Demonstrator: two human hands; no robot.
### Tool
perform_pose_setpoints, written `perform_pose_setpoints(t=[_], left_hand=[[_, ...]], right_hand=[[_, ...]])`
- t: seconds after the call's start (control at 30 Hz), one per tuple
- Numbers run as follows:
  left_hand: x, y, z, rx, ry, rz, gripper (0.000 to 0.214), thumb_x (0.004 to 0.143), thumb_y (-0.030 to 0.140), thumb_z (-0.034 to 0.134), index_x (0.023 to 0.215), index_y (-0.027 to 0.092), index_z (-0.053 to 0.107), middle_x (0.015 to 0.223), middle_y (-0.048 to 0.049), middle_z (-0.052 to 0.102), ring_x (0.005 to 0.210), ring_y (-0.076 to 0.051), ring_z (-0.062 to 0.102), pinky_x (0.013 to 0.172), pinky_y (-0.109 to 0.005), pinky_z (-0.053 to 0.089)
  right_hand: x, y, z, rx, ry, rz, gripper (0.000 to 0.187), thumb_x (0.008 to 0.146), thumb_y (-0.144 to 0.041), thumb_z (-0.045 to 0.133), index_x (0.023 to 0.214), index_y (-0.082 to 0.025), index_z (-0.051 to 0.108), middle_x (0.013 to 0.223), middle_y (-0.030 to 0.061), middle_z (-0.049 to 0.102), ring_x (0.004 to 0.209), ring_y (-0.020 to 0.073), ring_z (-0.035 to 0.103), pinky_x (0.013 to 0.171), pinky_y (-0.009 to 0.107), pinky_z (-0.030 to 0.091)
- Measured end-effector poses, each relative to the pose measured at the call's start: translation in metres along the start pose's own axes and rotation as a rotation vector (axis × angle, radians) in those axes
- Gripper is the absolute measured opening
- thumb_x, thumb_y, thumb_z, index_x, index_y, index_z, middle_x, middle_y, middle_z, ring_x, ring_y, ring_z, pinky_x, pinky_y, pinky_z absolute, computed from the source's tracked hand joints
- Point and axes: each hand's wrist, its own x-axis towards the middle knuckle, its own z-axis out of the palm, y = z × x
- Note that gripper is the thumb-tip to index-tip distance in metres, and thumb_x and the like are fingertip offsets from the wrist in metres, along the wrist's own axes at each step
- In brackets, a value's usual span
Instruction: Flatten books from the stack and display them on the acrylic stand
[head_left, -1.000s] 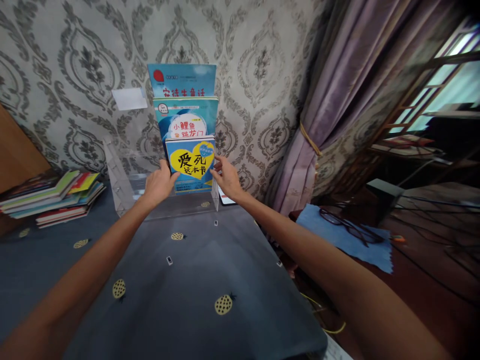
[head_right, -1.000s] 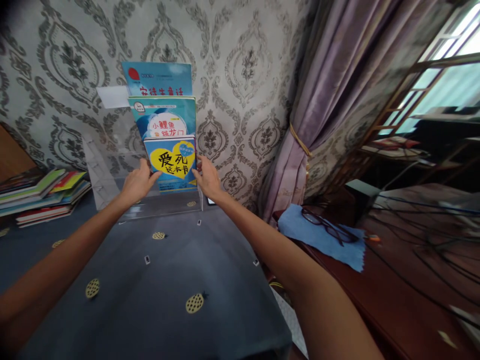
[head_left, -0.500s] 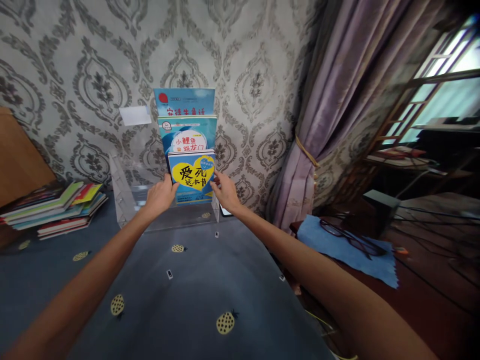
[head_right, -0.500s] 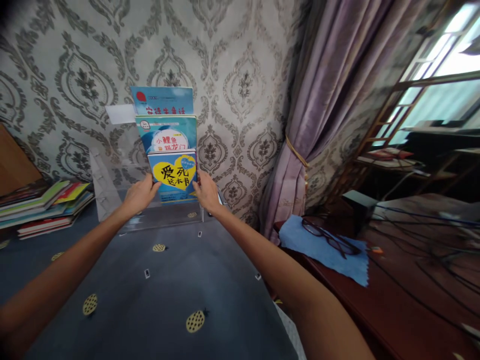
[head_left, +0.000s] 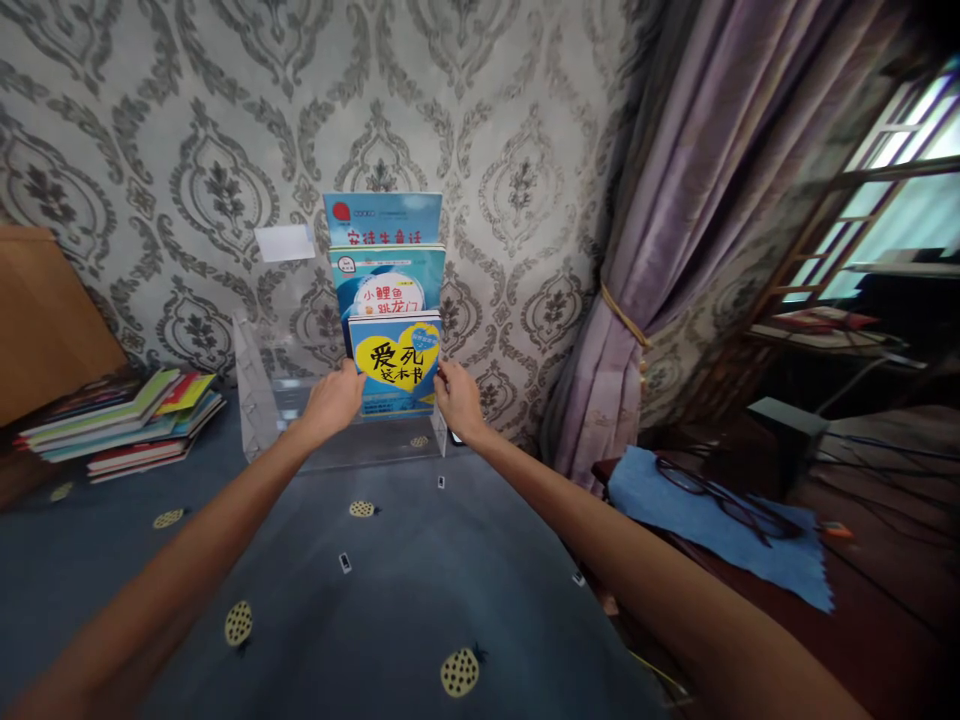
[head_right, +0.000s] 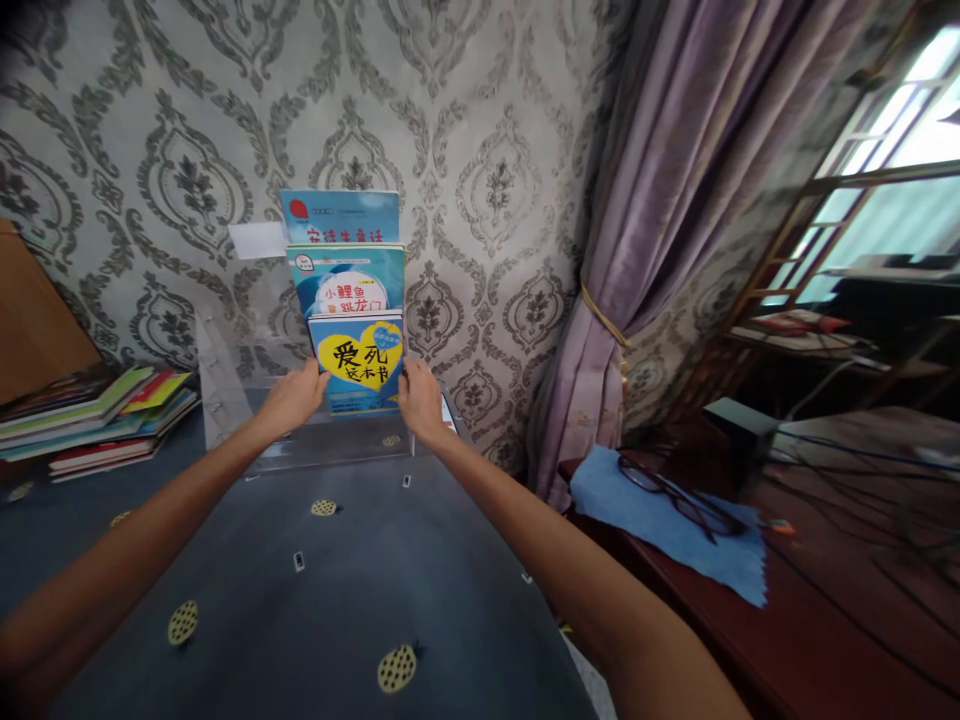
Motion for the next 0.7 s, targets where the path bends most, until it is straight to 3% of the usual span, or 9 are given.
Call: perform_pose_setpoints(t=[0.3,0.5,0.7], left_hand=[[0.000,0.002,-0.001,-0.035,-0.009,-0.009,0.033,0.104,0.033,0.034,0.122,0.012,0.051,0.111,-0.0238,0.072,0.103,-0.035,0.071,0.084,-0.042,0.053],[-0.001,0.004,-0.003,-0.050,-0.023,-0.008,0.035,0.104,0.033,0.032,0.123,0.011,0.051,0.110,-0.0241,0.072,0.104,-0.036,0.071,0.083,-0.042,0.053],[-0.001,0.006,-0.003,-0.056,-0.040,-0.014,0.035,0.104,0.031,0.033,0.124,0.010,0.051,0.111,-0.0238,0.072,0.105,-0.036,0.071,0.084,-0.041,0.053]], right_hand=[[-0.002,0.000,-0.003,0.001,-0.003,-0.017,0.026,0.088,-0.019,0.043,0.104,-0.018,0.064,0.092,0.0103,0.063,0.089,0.0277,0.058,0.084,0.041,0.048],[0.001,-0.005,-0.005,0.044,0.040,-0.015,0.036,0.088,-0.024,0.046,0.122,-0.018,0.058,0.104,0.0127,0.059,0.098,0.0294,0.056,0.089,0.046,0.050],[0.007,-0.014,-0.003,0.095,0.053,0.020,0.035,0.086,-0.020,0.044,0.118,-0.017,0.059,0.101,0.0126,0.057,0.099,0.0304,0.055,0.088,0.046,0.051]])
